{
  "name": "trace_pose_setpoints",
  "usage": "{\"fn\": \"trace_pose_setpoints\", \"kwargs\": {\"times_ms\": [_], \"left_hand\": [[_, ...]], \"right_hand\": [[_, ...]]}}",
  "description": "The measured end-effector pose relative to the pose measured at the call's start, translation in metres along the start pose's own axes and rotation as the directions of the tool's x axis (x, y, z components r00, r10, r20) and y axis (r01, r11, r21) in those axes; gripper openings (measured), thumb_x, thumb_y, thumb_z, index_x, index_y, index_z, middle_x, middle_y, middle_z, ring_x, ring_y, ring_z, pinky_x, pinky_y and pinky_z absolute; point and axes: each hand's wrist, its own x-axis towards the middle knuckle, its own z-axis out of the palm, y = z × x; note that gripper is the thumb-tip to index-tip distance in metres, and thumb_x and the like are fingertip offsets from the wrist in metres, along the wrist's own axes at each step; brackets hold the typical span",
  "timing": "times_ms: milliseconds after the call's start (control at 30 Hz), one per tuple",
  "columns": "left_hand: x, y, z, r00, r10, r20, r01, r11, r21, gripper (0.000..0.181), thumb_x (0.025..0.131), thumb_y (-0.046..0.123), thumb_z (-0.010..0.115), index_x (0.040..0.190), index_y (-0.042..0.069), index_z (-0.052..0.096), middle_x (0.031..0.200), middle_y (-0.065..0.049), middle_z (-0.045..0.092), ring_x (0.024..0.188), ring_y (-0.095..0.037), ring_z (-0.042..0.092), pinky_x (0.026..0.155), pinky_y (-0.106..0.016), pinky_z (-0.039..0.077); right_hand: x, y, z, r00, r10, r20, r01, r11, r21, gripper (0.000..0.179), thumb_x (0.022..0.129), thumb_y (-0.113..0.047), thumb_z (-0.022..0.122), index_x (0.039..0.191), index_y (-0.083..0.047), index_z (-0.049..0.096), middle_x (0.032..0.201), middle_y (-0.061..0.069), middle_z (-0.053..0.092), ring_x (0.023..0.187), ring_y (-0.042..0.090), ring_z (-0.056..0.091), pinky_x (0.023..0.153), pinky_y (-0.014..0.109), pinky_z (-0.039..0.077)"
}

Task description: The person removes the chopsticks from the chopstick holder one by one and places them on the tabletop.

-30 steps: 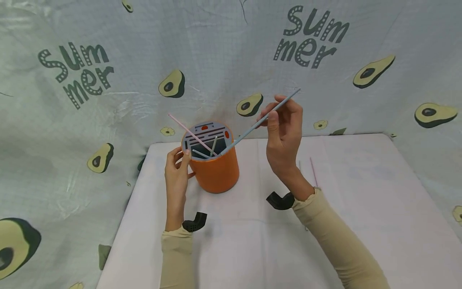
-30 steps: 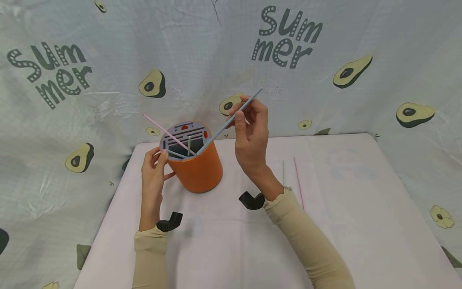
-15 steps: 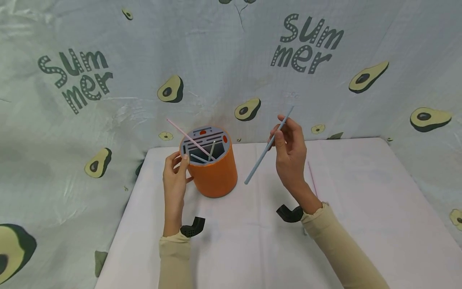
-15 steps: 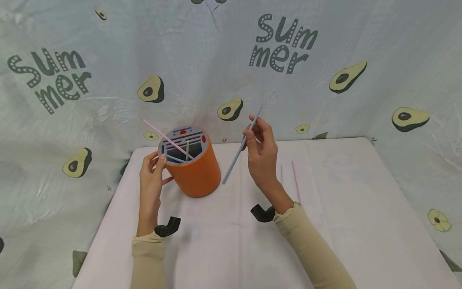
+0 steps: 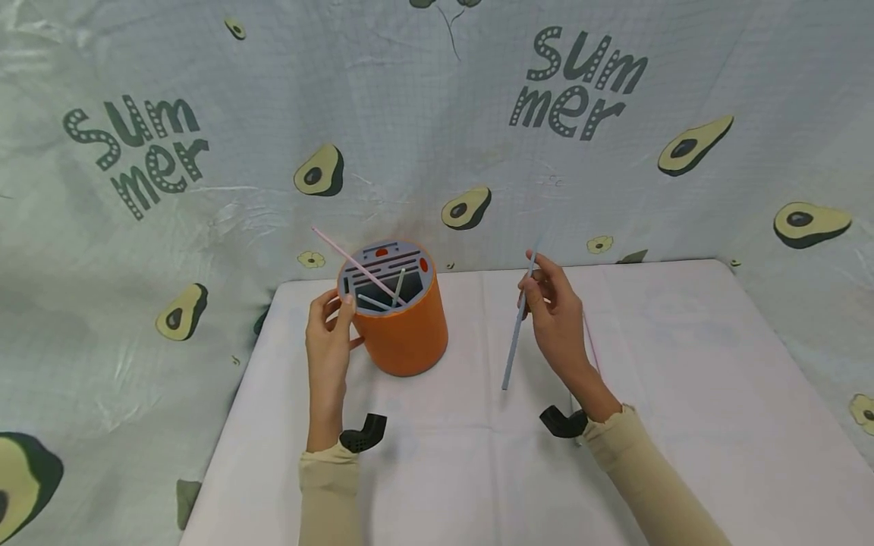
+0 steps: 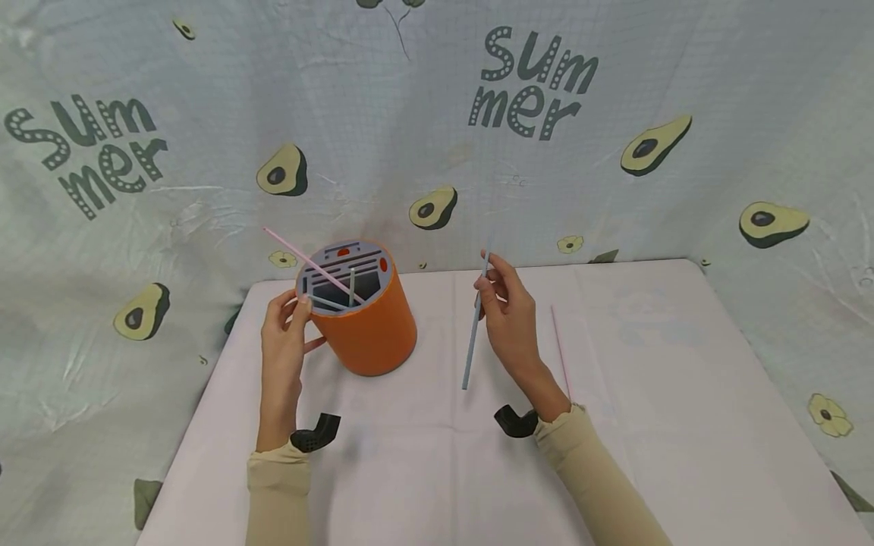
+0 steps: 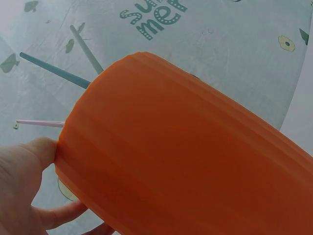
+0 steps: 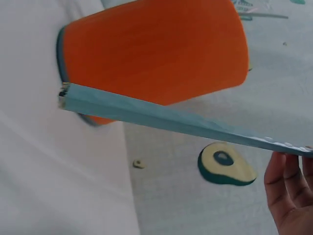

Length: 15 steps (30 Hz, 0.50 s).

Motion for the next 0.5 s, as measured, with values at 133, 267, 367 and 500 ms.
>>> {"fn": "trace_pose_setpoints", "kwargs": {"times_ms": [133,267,367,500], "left_hand": [[-0.001,-0.001,-0.001,1.0,-0.003,0.002,0.003,1.0,0.002,0.062,0.102,0.054,0.059,0.151,0.017,0.047,0.153,-0.009,0.052,0.125,-0.023,0.055,0.094,-0.053,0.06],[0.0,-0.002,-0.002,1.0,-0.001,0.002,0.001,1.0,-0.002,0.061,0.102,0.053,0.06,0.15,0.017,0.048,0.151,-0.008,0.053,0.123,-0.021,0.056,0.086,-0.04,0.063],[0.001,-0.002,-0.001,1.0,0.0,0.002,0.0,1.0,-0.01,0.06,0.103,0.052,0.06,0.15,0.017,0.049,0.151,-0.008,0.053,0.122,-0.02,0.056,0.078,-0.029,0.062],[0.002,-0.003,0.0,1.0,0.004,0.005,-0.004,1.0,-0.018,0.059,0.102,0.052,0.06,0.149,0.017,0.049,0.15,-0.008,0.053,0.121,-0.02,0.056,0.076,-0.026,0.061]], "right_hand": [[-0.009,0.013,-0.005,0.99,0.119,0.071,-0.111,0.988,-0.11,0.042,0.108,-0.013,0.056,0.15,-0.012,0.055,0.106,0.016,0.066,0.071,0.009,0.059,0.062,0.018,0.052],[-0.016,0.024,-0.01,0.973,0.197,0.117,-0.173,0.967,-0.187,0.041,0.108,-0.02,0.058,0.149,-0.016,0.055,0.108,0.017,0.068,0.065,0.012,0.058,0.058,0.021,0.05],[-0.021,0.032,-0.013,0.969,0.216,0.12,-0.187,0.959,-0.213,0.042,0.108,-0.021,0.058,0.149,-0.016,0.055,0.108,0.019,0.068,0.063,0.012,0.058,0.057,0.022,0.05],[-0.027,0.043,-0.018,0.964,0.239,0.115,-0.208,0.95,-0.234,0.042,0.108,-0.02,0.058,0.149,-0.014,0.055,0.107,0.02,0.068,0.061,0.013,0.058,0.055,0.022,0.05]]}}
